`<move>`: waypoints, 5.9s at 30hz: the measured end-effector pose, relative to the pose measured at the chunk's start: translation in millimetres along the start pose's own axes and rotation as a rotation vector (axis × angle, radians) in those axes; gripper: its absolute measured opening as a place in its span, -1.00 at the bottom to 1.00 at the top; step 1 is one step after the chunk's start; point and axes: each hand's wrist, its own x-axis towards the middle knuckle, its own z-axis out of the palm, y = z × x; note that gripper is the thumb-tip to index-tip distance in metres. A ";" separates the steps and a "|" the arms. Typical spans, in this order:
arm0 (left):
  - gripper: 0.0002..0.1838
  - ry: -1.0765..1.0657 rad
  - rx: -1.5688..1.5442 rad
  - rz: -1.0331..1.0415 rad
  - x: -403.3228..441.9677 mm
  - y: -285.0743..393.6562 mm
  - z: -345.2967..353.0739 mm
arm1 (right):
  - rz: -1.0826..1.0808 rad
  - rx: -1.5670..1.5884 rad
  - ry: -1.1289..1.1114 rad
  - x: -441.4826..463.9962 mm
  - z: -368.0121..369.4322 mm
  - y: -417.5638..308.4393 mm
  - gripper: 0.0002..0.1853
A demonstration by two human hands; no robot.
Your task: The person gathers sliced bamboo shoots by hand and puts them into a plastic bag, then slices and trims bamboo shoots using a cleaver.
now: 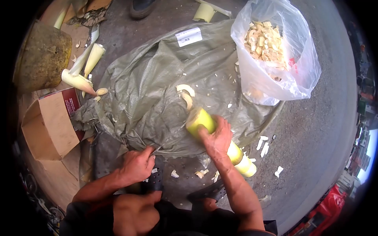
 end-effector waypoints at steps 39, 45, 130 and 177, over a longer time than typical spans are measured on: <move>-0.68 -0.022 0.068 0.156 107.4 27.0 23.4 | -0.286 -0.279 0.084 -19.0 15.2 4.8 -0.24; -0.60 -0.048 0.108 0.167 124.5 25.5 18.5 | -0.264 -0.272 0.098 -23.5 18.5 5.6 -0.21; -0.82 -0.067 0.132 0.140 -29.8 -21.0 -9.8 | -0.455 -0.220 -0.202 -14.9 -9.4 19.8 -0.03; -0.65 -0.129 0.111 0.258 101.3 21.1 22.7 | -0.501 -0.428 0.098 -64.1 24.5 19.4 0.00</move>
